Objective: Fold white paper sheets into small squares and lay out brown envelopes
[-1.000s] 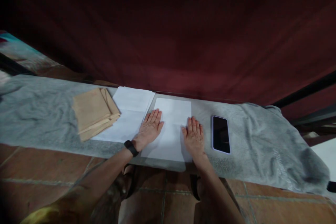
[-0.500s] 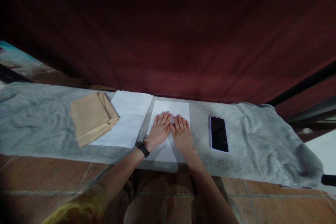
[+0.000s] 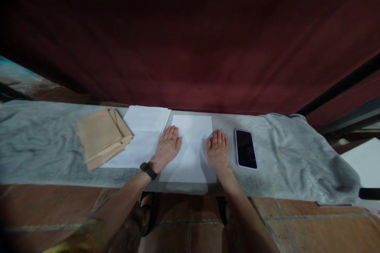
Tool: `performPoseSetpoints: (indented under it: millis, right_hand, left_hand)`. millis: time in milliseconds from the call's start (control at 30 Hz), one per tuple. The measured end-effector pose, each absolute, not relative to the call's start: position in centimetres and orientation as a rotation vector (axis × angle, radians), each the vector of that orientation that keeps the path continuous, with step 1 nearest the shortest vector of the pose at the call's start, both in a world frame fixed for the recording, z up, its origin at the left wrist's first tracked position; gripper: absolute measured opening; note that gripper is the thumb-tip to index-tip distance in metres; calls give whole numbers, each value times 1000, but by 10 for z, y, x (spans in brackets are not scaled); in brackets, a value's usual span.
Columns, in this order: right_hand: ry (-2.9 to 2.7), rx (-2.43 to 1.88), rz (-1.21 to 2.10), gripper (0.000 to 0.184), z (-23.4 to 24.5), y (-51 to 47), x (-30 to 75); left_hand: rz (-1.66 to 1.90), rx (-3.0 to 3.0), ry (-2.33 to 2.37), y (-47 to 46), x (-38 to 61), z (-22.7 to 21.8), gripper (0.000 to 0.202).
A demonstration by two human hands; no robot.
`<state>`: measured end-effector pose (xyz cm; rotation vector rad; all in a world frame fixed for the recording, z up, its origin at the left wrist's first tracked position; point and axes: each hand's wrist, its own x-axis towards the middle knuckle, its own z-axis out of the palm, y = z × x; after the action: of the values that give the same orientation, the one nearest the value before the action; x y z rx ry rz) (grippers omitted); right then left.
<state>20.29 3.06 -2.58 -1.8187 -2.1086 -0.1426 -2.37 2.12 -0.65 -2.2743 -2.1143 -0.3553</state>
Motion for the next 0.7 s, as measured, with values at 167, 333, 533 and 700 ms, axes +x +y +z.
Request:
performPoseSetpoints:
  millis: [167, 333, 533, 700]
  right_hand:
    - [-2281, -1599, 31, 54, -20, 30, 177]
    - [-2368, -1571, 62, 54, -23, 28, 166]
    - [-2294, -1658, 13, 53, -26, 24, 201]
    - [-2338, -1540, 255, 54, -27, 22, 245]
  left_hand:
    - [-407, -2505, -1940, 12, 3, -4, 54]
    - [-351, -2516, -1978, 14, 9, -8, 55]
    - [-284, -2424, -2060, 4, -23, -1, 56]
    - [-139, -2740, -2005, -22, -47, 16, 65]
